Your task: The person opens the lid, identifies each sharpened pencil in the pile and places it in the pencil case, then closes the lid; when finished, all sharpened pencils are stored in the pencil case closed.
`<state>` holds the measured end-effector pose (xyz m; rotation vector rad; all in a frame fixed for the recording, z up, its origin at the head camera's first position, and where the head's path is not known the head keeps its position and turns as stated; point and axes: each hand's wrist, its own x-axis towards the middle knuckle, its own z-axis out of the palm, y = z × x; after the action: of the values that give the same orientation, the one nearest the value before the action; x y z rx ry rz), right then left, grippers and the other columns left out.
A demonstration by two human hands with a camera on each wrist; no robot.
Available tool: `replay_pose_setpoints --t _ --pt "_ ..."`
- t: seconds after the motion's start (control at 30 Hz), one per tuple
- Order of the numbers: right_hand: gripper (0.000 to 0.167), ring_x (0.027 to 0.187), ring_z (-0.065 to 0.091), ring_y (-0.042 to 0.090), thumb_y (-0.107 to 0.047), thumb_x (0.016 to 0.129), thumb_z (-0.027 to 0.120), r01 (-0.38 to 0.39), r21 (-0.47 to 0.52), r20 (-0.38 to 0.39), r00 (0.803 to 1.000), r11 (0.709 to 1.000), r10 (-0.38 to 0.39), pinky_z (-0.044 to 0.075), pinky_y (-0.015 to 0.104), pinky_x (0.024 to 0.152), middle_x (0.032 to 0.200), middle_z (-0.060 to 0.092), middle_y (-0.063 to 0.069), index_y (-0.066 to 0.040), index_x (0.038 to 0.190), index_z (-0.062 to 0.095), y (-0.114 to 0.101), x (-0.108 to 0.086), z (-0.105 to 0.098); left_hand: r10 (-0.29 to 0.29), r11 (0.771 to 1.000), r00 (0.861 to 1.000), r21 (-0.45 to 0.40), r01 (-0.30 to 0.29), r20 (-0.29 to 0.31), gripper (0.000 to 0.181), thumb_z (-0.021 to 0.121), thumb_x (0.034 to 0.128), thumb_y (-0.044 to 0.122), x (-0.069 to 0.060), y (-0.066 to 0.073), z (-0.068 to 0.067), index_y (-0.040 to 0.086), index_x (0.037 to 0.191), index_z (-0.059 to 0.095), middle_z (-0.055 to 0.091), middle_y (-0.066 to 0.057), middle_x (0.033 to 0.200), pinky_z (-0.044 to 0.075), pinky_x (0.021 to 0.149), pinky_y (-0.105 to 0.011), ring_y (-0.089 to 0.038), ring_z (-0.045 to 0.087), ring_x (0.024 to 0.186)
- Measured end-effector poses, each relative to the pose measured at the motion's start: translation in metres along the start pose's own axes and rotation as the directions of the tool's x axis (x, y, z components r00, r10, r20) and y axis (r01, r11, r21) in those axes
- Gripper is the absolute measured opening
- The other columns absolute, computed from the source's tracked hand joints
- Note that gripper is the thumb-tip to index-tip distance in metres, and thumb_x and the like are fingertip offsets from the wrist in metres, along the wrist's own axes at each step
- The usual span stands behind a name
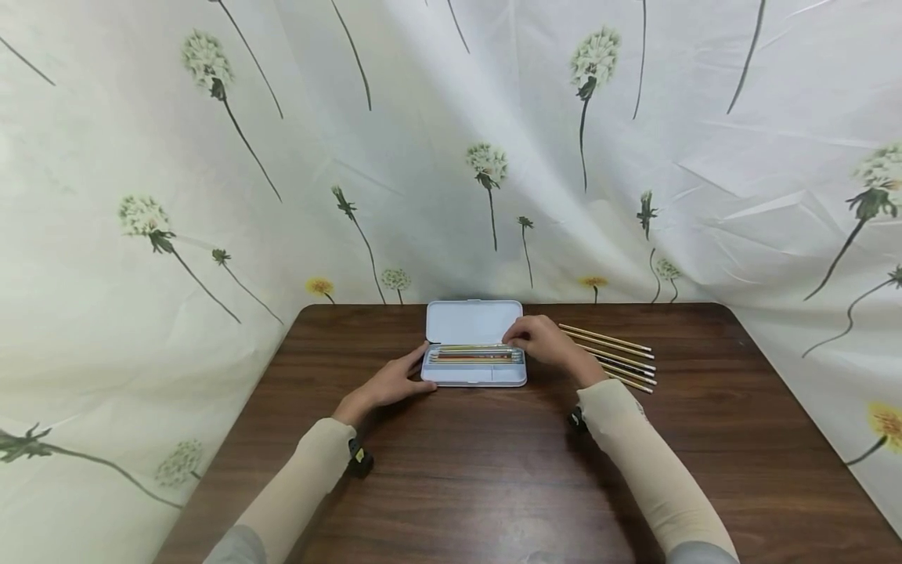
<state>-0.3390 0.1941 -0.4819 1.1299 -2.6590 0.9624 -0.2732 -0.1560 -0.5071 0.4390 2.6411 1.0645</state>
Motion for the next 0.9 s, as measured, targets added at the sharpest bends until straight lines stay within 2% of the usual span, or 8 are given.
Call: replay_pose_setpoints --t 0.27,0.5,0.6,0.9 --pt "0.016 0.093 0.073 0.018 0.004 0.094 0.076 -0.006 -0.01 0.029 1.0 1.0 0.006 0.06 0.039 0.082 0.097 0.08 0.003 -0.009 0.099 0.084 0.006 -0.004 0.015 0.006 1.0 1.0 0.014 -0.006 -0.003 0.096 0.077 0.0999 0.036 0.0 -0.001 0.0 0.013 0.172 0.018 0.027 -0.012 0.176 0.036 0.128 -0.05 -0.03 0.036 0.16" --pt "0.015 0.094 0.07 0.019 0.002 0.091 0.08 0.06 -0.153 0.043 0.998 0.986 -0.054 0.059 0.043 0.084 0.098 0.077 0.002 -0.012 0.096 0.084 0.003 -0.004 0.018 0.01 1.0 1.0 0.02 -0.01 -0.004 0.096 0.077 0.1002 0.036 0.001 0.0 0.0 0.014 0.172 0.017 0.027 -0.012 0.176 0.036 0.127 -0.05 -0.03 0.036 0.16" --pt "0.014 0.094 0.069 0.018 0.0 0.092 0.081 0.053 -0.189 0.05 0.998 0.981 -0.045 0.059 0.042 0.083 0.098 0.075 0.0 -0.013 0.096 0.084 0.002 -0.003 0.019 0.006 1.0 1.0 0.012 -0.006 -0.004 0.096 0.077 0.1002 0.036 0.001 0.0 0.0 0.015 0.173 0.017 0.026 -0.012 0.177 0.035 0.128 -0.05 -0.03 0.034 0.16" --pt "0.013 0.095 0.069 0.017 -0.003 0.094 0.08 0.024 -0.216 0.072 0.997 0.976 -0.009 0.059 0.041 0.084 0.1 0.075 0.0 -0.014 0.098 0.085 -0.002 -0.001 0.024 0.005 1.0 1.0 0.011 -0.005 0.002 0.096 0.076 0.1003 0.036 0.001 -0.002 0.0 0.016 0.173 0.017 0.025 -0.01 0.177 0.034 0.129 -0.049 -0.029 0.033 0.161"
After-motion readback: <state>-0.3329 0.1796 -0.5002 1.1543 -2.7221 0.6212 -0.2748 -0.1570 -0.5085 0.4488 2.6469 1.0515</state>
